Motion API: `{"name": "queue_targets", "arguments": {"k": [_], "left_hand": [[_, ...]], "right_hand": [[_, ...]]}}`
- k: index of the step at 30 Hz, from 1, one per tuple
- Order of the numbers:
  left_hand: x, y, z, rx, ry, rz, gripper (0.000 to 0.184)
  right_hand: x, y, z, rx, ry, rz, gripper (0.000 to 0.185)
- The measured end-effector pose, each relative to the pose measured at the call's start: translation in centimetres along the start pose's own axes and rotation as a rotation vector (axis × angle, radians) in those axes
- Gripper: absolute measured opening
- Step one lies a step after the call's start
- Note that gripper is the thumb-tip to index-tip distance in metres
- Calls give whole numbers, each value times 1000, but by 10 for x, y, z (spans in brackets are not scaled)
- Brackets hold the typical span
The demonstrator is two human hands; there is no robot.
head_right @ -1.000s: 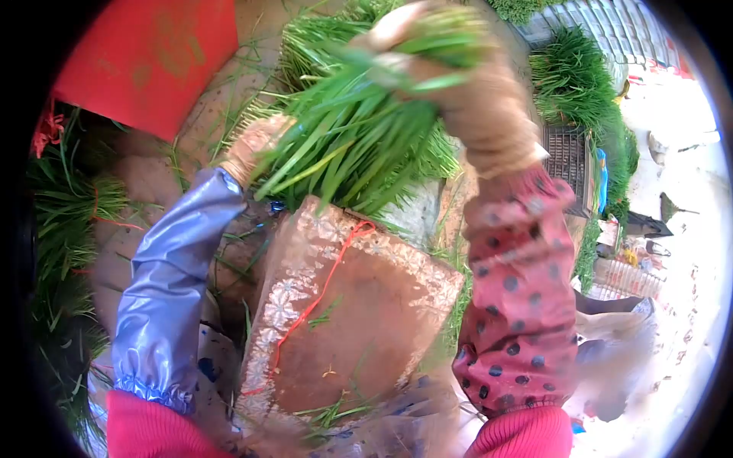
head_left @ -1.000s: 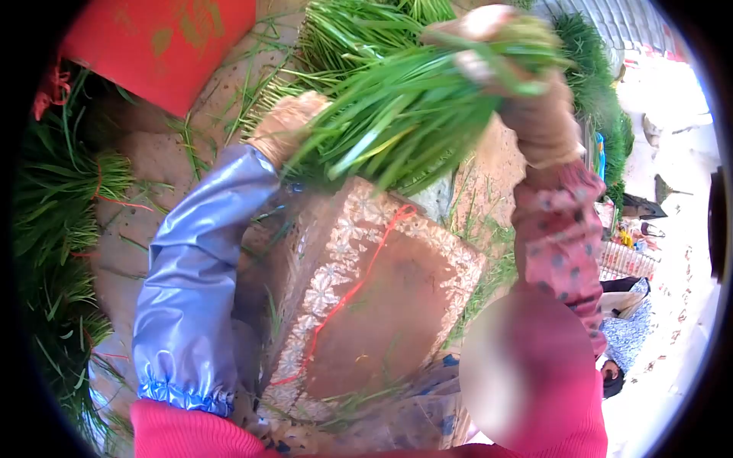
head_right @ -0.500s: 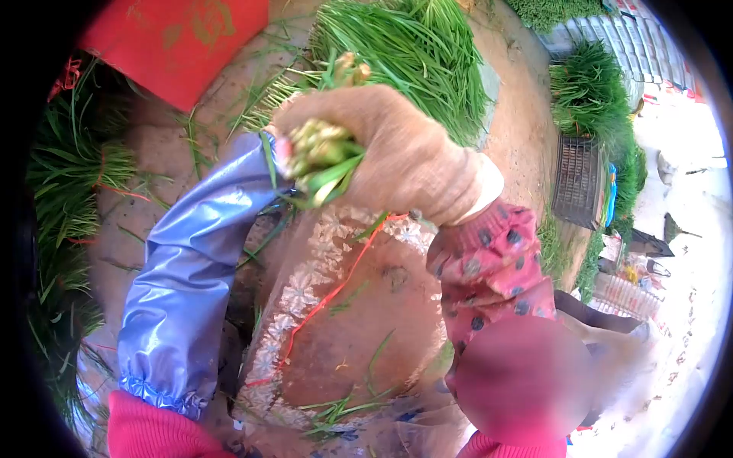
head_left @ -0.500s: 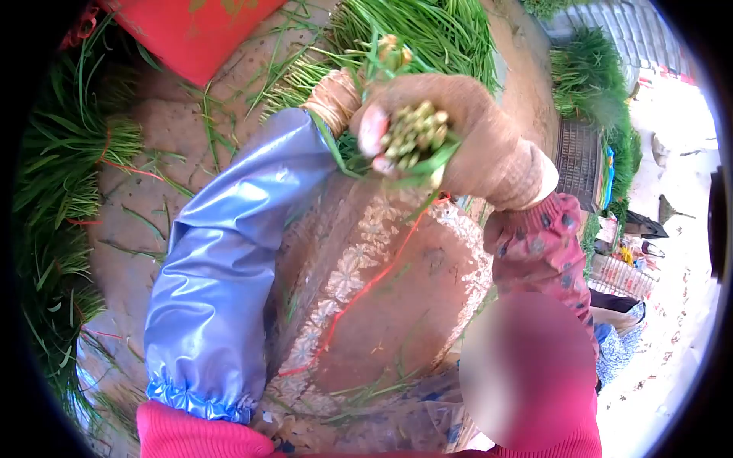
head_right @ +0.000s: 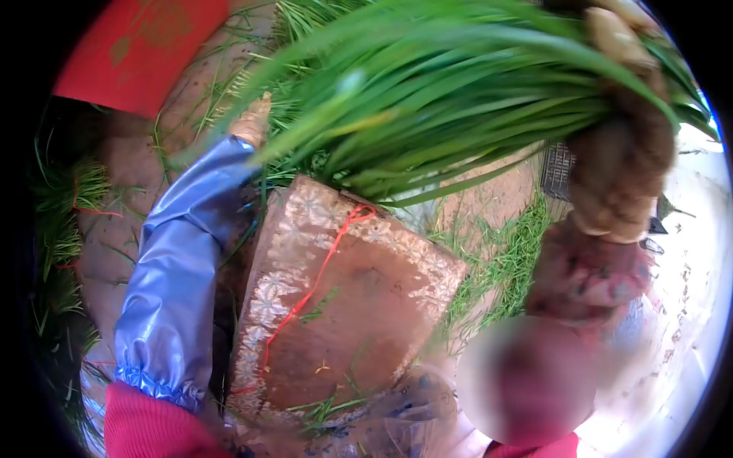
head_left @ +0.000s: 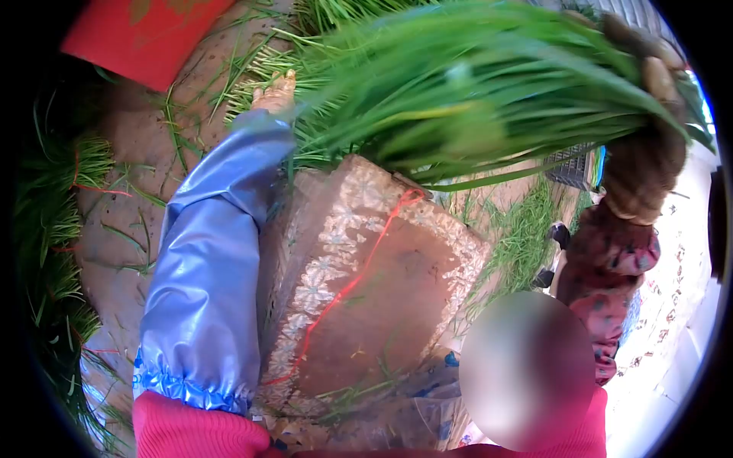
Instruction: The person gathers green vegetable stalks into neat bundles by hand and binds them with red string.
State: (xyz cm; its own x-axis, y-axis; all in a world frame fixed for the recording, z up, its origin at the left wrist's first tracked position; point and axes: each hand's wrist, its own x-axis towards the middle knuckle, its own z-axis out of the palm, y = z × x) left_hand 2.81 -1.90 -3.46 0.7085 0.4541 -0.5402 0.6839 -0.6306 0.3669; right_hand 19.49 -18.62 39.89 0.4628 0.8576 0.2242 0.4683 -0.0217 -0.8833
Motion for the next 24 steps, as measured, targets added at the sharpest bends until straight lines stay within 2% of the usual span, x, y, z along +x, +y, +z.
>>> {"name": "queue_targets", "arguments": {"k": [2,4,5,7,8,10,12,13,14,15,16,17,18,19,21,22,23,24], "left_hand": [[-1,-3,-2,56,42,31,71],[-13,-1,-12,-68,68,50,71],[-13,-10,-4,-31,202,131,74],[-19,-32,-4,-184,348,441,70],[-27,-31,-21,-451,178,383,69],[-32,-44,-29,-123,200,495,65],[-25,-78,-28,22,323,691,60],[-43,-76,-43,-59,216,665,56],[-63,-73,-60,-138,115,630,52],[-103,-57,-99,154,41,527,49],[-132,-36,-124,170,42,534,49],[-157,-13,-148,63,-164,362,50],[-177,-1,-163,-45,-362,183,51],[-195,1,-162,-29,-350,184,51],[-231,2,-160,-487,-378,518,52],[-278,42,-194,-183,-324,680,55],[-314,63,-203,-355,-468,674,57],[-344,84,-209,-327,-560,753,62]], "right_hand": [[1,-23,-52,228,42,124,46],[-8,-37,-87,318,-56,180,45],[-12,-43,-104,360,-104,211,44],[-25,-10,-126,-356,334,129,36],[-33,-6,-137,-384,351,123,36],[-58,-3,-156,-224,397,236,24],[-86,2,-162,-225,589,332,22],[-98,6,-160,-312,744,384,27],[-109,7,-166,-395,873,345,25],[-118,-3,-162,-394,885,344,25],[-130,-17,-156,-207,789,294,23],[-142,-28,-154,-19,694,231,22],[-149,-24,-162,-191,769,262,26],[-163,-23,-165,-310,953,311,22],[-186,-26,-175,-4,950,139,18],[-196,-39,-171,20,969,126,18],[-207,-54,-164,123,873,100,16],[-218,-72,-155,215,778,65,15]]}}
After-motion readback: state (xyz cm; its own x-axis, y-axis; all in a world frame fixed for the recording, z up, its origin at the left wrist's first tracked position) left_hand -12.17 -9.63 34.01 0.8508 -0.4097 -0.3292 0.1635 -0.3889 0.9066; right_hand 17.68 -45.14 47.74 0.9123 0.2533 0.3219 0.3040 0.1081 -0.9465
